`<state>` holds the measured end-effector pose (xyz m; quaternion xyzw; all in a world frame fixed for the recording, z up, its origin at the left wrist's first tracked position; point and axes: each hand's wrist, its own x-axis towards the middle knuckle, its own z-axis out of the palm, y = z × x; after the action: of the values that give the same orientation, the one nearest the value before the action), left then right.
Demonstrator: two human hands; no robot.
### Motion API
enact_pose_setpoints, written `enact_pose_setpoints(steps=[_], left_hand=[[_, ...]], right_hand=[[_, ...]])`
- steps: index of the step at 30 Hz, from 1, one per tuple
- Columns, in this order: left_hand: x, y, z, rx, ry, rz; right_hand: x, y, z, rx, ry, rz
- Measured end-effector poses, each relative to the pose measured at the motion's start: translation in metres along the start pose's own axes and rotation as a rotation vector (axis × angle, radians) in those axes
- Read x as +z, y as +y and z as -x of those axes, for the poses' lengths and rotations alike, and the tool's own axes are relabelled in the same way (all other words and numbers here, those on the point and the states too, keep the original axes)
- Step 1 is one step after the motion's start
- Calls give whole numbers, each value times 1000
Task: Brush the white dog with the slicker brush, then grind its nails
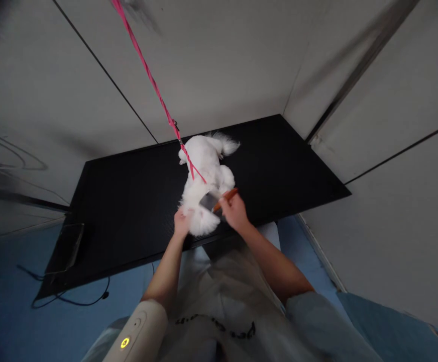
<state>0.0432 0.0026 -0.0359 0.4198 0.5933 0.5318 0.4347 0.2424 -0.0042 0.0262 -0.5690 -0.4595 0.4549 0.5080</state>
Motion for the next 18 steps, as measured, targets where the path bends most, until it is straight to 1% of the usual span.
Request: enact_pose_setpoints(steps=[1,2,3,5,6,7,8,10,11,12,14,15,16,18], left_hand=[[-1,0,1,-2,-4,-3],[-1,-1,2,-11,-9,5],[-1,-2,4,-22,-12,24],[-2,-3,7,-39,-22,57],[-2,-4,9,-38,-28,62],[-2,-5,11,-30,-37,56],[-3,-5,13,-16,-44,46],[-3,-5,17,-4,-48,34],[-3,-4,18,-5,-42,36],[-2,-3,19,-9,-35,39],[0,0,22,-23,-16,40],[2,1,23,-33,-7,31],[4,3,24,-45,1,21],[7,4,25,-70,14,19]], right_hand=[[1,0,0,25,-96,10],[1,0,-1,51,-147,14],[1,0,-2,62,-123,11],[-1,-3,-5,30,96,1],[-2,-5,-5,2,184,2],[-2,-7,-5,-20,198,9],[-2,-8,-4,-26,138,19],[0,-10,0,18,-54,30],[0,-10,2,49,-92,23],[0,-10,3,65,-56,11],[0,-10,6,47,123,-12],[0,-9,9,28,182,-16],[0,-9,11,16,178,-13],[-2,-8,14,38,37,0]])
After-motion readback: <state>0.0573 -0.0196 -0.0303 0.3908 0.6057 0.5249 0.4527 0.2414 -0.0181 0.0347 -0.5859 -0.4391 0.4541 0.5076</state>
